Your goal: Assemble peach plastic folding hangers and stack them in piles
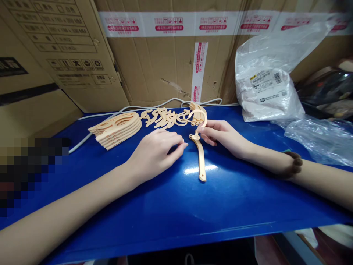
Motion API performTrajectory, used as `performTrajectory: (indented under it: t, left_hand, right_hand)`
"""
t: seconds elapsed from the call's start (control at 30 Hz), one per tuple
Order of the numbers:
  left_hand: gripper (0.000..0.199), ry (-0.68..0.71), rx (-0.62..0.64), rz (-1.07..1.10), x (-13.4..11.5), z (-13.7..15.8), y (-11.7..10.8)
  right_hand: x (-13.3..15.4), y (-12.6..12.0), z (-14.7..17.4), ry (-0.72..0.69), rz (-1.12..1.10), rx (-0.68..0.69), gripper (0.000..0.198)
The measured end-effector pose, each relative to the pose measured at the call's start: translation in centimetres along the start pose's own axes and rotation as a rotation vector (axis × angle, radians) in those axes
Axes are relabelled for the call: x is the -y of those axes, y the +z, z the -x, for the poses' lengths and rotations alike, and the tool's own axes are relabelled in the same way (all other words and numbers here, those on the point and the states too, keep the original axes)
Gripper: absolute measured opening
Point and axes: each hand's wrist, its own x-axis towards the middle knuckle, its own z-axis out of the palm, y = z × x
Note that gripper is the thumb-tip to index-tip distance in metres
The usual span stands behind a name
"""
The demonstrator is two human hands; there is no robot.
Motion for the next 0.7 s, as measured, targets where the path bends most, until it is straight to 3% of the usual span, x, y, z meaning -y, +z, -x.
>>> performTrajectory:
  t: [0.1, 0.3, 0.5, 0.7]
  left_hand:
    - [0.025, -0.082, -0.027, -0.06, 0.1, 0.0, 0.1]
    - [0.036, -0.249, 0.071, -0.028, 0.4, -0.1, 0.5]
    - [0.032, -0.249, 0.118, 0.01, 0.6, 0.0, 0.4]
    - [0.023, -0.262, 0.173, 0.018, 0.5, -0.2, 0.1]
  right_hand:
    - [0.4, 0.3, 0.3, -0.061, 0.017, -0.005, 0.027]
    - [0.5, 0.5, 0.9, -0.077, 0.202, 0.154, 0.027]
    - [0.1, -0.3, 0.6, -0.159, 0.592, 0.092, 0.028]
    - [-0.4, -0.8, -0.1, -0.177, 0.636, 0.035, 0.027]
